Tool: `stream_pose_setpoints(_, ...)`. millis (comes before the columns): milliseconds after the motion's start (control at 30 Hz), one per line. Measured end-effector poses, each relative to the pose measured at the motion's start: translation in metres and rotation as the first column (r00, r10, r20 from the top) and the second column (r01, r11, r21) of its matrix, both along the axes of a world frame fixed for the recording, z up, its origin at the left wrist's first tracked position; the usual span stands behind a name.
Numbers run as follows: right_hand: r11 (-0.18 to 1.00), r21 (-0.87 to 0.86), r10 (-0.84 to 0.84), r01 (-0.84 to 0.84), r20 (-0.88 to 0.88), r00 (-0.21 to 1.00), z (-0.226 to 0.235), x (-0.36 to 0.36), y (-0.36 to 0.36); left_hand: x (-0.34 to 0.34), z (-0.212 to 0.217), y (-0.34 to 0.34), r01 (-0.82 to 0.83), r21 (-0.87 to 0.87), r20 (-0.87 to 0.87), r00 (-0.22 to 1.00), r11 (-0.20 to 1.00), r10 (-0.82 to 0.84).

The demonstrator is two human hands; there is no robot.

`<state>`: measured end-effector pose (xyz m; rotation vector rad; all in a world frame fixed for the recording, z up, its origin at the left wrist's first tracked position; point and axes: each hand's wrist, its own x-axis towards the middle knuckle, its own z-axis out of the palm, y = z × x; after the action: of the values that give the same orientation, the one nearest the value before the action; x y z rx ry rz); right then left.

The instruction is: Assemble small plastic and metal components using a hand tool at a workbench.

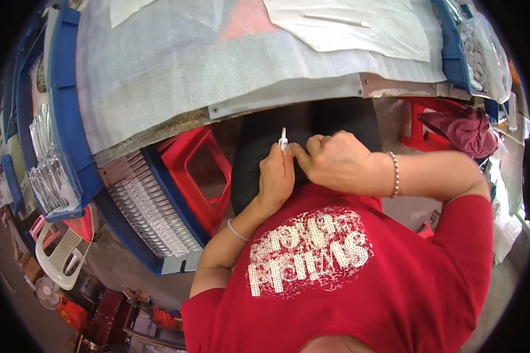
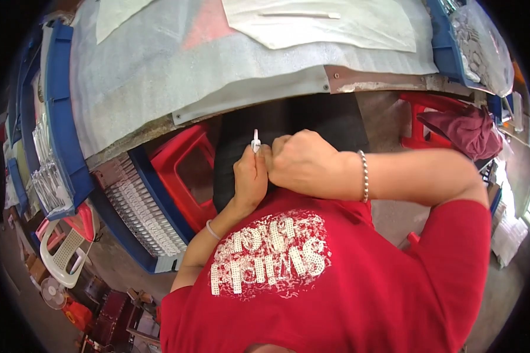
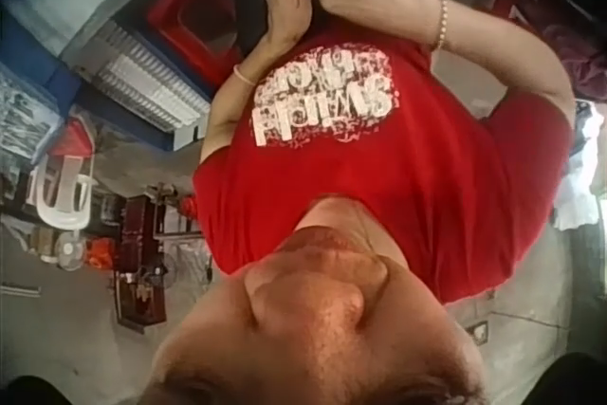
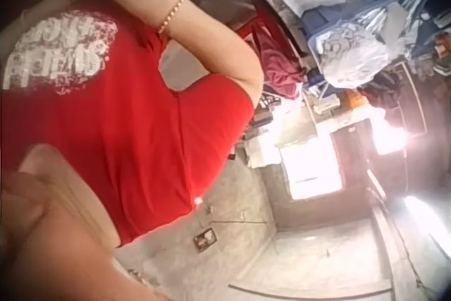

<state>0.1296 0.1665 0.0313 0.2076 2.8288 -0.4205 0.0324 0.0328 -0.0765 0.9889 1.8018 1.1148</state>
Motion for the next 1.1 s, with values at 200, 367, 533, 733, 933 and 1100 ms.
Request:
stream_pose_setpoints(200,0.936,-0.28,-0.181,0.215,0.144,0.973,-0.009,-0.01,0.01,-0.004,-0.005,0.003,-0.071,0.043,-0.029,0.997,0.997,0.072)
stream_pose_setpoints(367,0.756,-0.509,-0.401,0.412,0.138,0.906,-0.013,-0.005,0.012,-0.006,-0.002,0.006,0.003,-0.038,-0.109,0.994,0.999,-0.007)
stream_pose_setpoints(533,0.986,0.089,0.129,-0.137,0.093,0.987,0.006,-0.015,-0.002,-0.006,0.001,0.004,-0.036,-0.002,-0.015,0.999,0.999,0.036)
stream_pose_setpoints(733,0.976,-0.212,-0.02,0.059,0.181,0.983,0.0,-0.022,0.012,-0.006,0.0,0.003,-0.055,0.019,-0.014,0.998,0.998,0.055)
stream_pose_setpoints(933,0.615,-0.547,-0.472,0.569,0.323,0.82,-0.018,-0.01,0.01,-0.006,-0.001,0.005,-0.002,0.016,-0.086,0.996,1.0,0.004)
stream_pose_setpoints(1100,0.725,-0.514,-0.437,0.459,0.172,0.883,0.015,-0.004,0.004,-0.002,-0.008,-0.001,-0.106,0.131,0.04,0.994,0.986,0.102)
